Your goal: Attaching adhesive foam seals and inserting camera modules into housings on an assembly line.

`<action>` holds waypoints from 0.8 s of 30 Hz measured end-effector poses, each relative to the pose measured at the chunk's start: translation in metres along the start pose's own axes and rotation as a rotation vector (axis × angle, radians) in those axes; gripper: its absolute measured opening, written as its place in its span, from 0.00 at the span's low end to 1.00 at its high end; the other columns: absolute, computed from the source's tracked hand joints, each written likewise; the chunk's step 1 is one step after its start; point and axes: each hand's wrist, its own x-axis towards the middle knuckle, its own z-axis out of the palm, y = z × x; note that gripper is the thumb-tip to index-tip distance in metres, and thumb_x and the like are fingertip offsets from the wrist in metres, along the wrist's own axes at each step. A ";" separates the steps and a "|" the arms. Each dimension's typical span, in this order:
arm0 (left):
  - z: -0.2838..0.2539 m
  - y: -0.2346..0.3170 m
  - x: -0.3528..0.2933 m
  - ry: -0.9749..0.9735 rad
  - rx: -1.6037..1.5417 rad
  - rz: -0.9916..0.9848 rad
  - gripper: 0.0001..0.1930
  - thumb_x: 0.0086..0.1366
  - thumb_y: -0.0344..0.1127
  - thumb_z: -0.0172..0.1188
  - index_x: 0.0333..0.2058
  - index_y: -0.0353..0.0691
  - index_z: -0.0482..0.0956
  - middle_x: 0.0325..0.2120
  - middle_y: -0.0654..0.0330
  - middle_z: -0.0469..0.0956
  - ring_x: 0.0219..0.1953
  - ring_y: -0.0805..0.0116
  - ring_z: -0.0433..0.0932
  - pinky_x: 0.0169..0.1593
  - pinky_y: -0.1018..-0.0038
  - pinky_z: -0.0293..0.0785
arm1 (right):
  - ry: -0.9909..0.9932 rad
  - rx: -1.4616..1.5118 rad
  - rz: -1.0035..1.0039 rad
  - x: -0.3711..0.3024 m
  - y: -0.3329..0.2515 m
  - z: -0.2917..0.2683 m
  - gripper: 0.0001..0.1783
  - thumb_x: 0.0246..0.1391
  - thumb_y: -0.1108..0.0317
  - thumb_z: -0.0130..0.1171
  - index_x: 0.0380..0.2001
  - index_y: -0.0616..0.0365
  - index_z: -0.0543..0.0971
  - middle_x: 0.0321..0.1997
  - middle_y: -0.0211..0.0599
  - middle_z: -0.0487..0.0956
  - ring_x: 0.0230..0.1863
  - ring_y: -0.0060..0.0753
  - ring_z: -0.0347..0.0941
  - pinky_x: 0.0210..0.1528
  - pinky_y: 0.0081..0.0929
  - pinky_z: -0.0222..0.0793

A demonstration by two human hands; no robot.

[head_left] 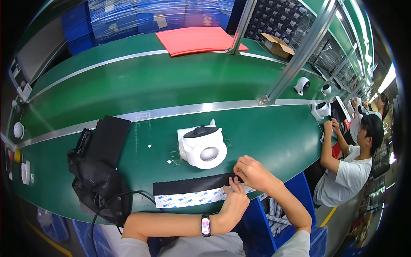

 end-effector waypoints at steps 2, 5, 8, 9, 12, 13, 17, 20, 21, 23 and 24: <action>0.003 -0.001 0.005 -0.001 -0.029 0.005 0.30 0.60 0.33 0.66 0.59 0.20 0.78 0.63 0.29 0.73 0.65 0.37 0.76 0.55 0.58 0.85 | -0.007 -0.009 0.002 0.000 0.000 -0.001 0.05 0.52 0.77 0.66 0.33 0.63 0.79 0.35 0.43 0.77 0.42 0.51 0.74 0.47 0.43 0.73; 0.003 -0.002 0.009 0.005 -0.078 0.006 0.32 0.57 0.33 0.70 0.58 0.20 0.79 0.62 0.29 0.74 0.65 0.37 0.76 0.54 0.58 0.86 | 0.019 0.005 0.014 -0.001 0.003 -0.006 0.05 0.52 0.79 0.65 0.32 0.63 0.78 0.34 0.44 0.77 0.41 0.50 0.74 0.46 0.42 0.73; -0.001 -0.007 0.007 0.001 -0.108 0.017 0.32 0.56 0.36 0.72 0.57 0.20 0.80 0.62 0.29 0.74 0.64 0.38 0.77 0.53 0.57 0.86 | 0.068 0.064 0.071 0.003 0.000 -0.018 0.06 0.51 0.82 0.64 0.32 0.64 0.78 0.34 0.43 0.77 0.40 0.49 0.75 0.44 0.41 0.74; -0.003 -0.009 0.005 -0.008 -0.108 0.036 0.32 0.56 0.37 0.72 0.56 0.19 0.80 0.62 0.28 0.74 0.64 0.38 0.77 0.53 0.56 0.86 | 0.095 0.100 0.118 0.005 -0.003 -0.023 0.06 0.51 0.83 0.64 0.32 0.64 0.78 0.34 0.43 0.77 0.40 0.47 0.76 0.43 0.40 0.74; -0.002 -0.015 -0.017 0.226 -0.210 -0.003 0.26 0.58 0.40 0.72 0.47 0.21 0.84 0.55 0.32 0.80 0.58 0.42 0.82 0.46 0.60 0.87 | 0.275 0.211 0.084 0.015 -0.020 -0.038 0.08 0.52 0.84 0.66 0.34 0.64 0.79 0.36 0.41 0.80 0.39 0.39 0.78 0.41 0.34 0.75; -0.021 -0.028 -0.023 0.229 -0.213 -0.006 0.26 0.58 0.40 0.72 0.47 0.21 0.84 0.55 0.32 0.80 0.58 0.42 0.82 0.46 0.60 0.87 | 0.383 0.271 0.091 0.018 -0.028 -0.044 0.09 0.52 0.84 0.67 0.35 0.64 0.80 0.36 0.40 0.81 0.39 0.37 0.78 0.41 0.33 0.75; -0.101 -0.114 -0.057 0.182 -0.612 -0.013 0.16 0.58 0.39 0.73 0.34 0.30 0.84 0.36 0.44 0.84 0.43 0.49 0.85 0.38 0.60 0.83 | 0.560 0.457 0.075 0.035 -0.055 -0.041 0.12 0.50 0.85 0.70 0.37 0.65 0.80 0.38 0.39 0.81 0.41 0.31 0.77 0.48 0.28 0.73; -0.103 -0.170 -0.071 0.351 -0.563 -0.238 0.15 0.57 0.36 0.73 0.36 0.29 0.85 0.33 0.46 0.84 0.38 0.50 0.85 0.42 0.59 0.82 | 0.588 0.522 0.041 0.054 -0.076 -0.028 0.13 0.51 0.87 0.70 0.39 0.66 0.80 0.40 0.38 0.80 0.42 0.29 0.76 0.49 0.26 0.72; -0.088 -0.182 -0.067 0.465 -0.504 -0.281 0.15 0.56 0.35 0.72 0.37 0.29 0.85 0.31 0.47 0.85 0.37 0.50 0.85 0.42 0.58 0.81 | 0.599 0.543 0.041 0.059 -0.078 -0.022 0.13 0.51 0.87 0.70 0.39 0.66 0.80 0.40 0.38 0.80 0.41 0.29 0.76 0.49 0.25 0.72; -0.078 -0.205 -0.060 0.394 -0.558 -0.325 0.14 0.56 0.34 0.72 0.37 0.29 0.86 0.30 0.48 0.85 0.37 0.49 0.86 0.43 0.58 0.81 | 0.601 0.573 0.024 0.072 -0.087 -0.012 0.12 0.52 0.86 0.69 0.39 0.66 0.80 0.39 0.37 0.80 0.40 0.28 0.76 0.48 0.25 0.72; -0.077 -0.214 -0.057 0.325 -0.617 -0.364 0.13 0.56 0.33 0.71 0.38 0.30 0.87 0.29 0.48 0.85 0.36 0.49 0.86 0.44 0.58 0.80 | 0.612 0.558 0.032 0.077 -0.090 -0.007 0.12 0.52 0.86 0.69 0.39 0.66 0.80 0.38 0.37 0.80 0.40 0.27 0.76 0.47 0.25 0.72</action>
